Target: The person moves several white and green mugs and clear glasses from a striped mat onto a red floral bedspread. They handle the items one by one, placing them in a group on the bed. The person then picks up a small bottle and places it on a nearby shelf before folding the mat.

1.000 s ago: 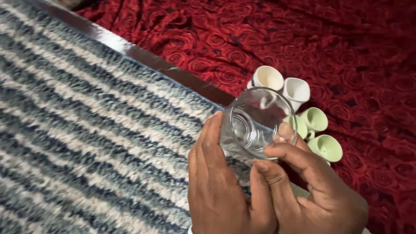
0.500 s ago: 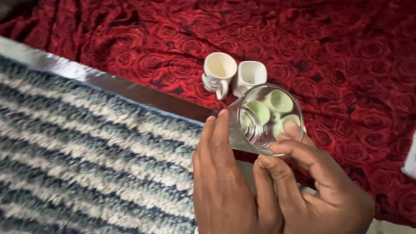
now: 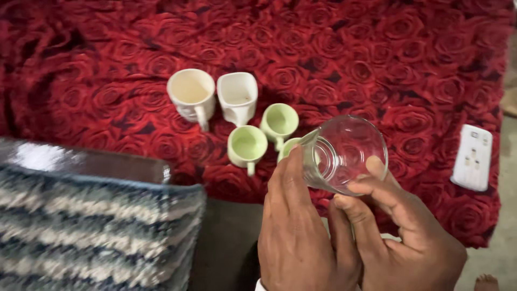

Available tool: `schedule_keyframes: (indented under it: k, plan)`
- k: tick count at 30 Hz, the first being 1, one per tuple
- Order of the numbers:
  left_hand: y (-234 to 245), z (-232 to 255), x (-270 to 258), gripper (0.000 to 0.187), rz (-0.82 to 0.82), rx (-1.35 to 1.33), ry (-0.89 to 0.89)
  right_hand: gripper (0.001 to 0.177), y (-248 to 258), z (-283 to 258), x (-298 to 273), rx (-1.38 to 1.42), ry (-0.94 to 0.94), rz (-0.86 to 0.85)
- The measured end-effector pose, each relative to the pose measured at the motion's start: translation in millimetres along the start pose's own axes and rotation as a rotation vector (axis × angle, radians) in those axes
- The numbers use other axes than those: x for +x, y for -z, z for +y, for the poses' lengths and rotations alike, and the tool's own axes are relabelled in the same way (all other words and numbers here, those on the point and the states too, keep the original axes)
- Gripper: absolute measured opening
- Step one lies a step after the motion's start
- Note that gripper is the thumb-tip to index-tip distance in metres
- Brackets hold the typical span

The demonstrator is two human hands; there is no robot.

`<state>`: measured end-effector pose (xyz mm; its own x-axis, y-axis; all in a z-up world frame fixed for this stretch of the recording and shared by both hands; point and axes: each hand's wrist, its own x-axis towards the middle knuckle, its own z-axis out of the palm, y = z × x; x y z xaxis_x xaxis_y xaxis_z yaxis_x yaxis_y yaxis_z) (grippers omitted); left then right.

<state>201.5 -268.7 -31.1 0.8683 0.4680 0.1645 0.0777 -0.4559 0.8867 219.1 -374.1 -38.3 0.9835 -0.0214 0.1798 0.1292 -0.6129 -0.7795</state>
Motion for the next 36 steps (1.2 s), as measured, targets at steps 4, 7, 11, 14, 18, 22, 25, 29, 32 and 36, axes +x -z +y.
schedule_keyframes:
  k: [4, 7, 11, 14, 18, 22, 25, 29, 32, 36]
  plan:
    - [-29.9, 1.9, 4.1, 0.065, -0.071, -0.121, -0.025, 0.022, 14.2, 24.6, 14.8, -0.021, 0.049, 0.024]
    - [-50.2, -1.7, 6.7, 0.067, -0.090, -0.076, -0.069, 0.021, 15.2, 41.2, 24.1, 0.000, 0.024, 0.052]
    - [-78.0, -4.9, 10.6, 0.072, -0.193, -0.056, 0.045, 0.019, 17.2, 60.7, 38.4, -0.088, 0.017, 0.066]
    - [-94.3, -10.6, 17.3, 0.076, -0.330, -0.082, 0.231, 0.021, 13.0, 75.4, 50.2, -0.127, -0.001, 0.083]
    - [-115.7, -24.5, 28.6, 0.075, -0.394, -0.046, 0.279, 0.022, 2.1, 100.3, 63.9, -0.190, -0.053, 0.085]
    - [-131.1, -38.4, 33.3, 0.074, -0.384, 0.029, 0.223, 0.021, -10.9, 127.5, 74.2, -0.227, 0.016, 0.044]
    - [-140.7, -51.2, 40.3, 0.074, -0.364, 0.094, 0.168, 0.021, -22.0, 144.4, 80.5, -0.241, -0.012, 0.011]
    - [-149.4, -63.3, 42.4, 0.073, -0.338, 0.160, 0.102, 0.021, -37.0, 165.1, 85.7, -0.175, -0.075, -0.031]
    - [-153.6, -71.1, 41.5, 0.073, -0.321, 0.192, 0.059, 0.022, -46.0, 177.6, 88.4, -0.191, -0.083, -0.043]
    - [-156.6, -76.5, 43.9, 0.072, -0.291, 0.218, 0.010, 0.027, -54.1, 187.4, 92.2, -0.320, -0.177, -0.132]
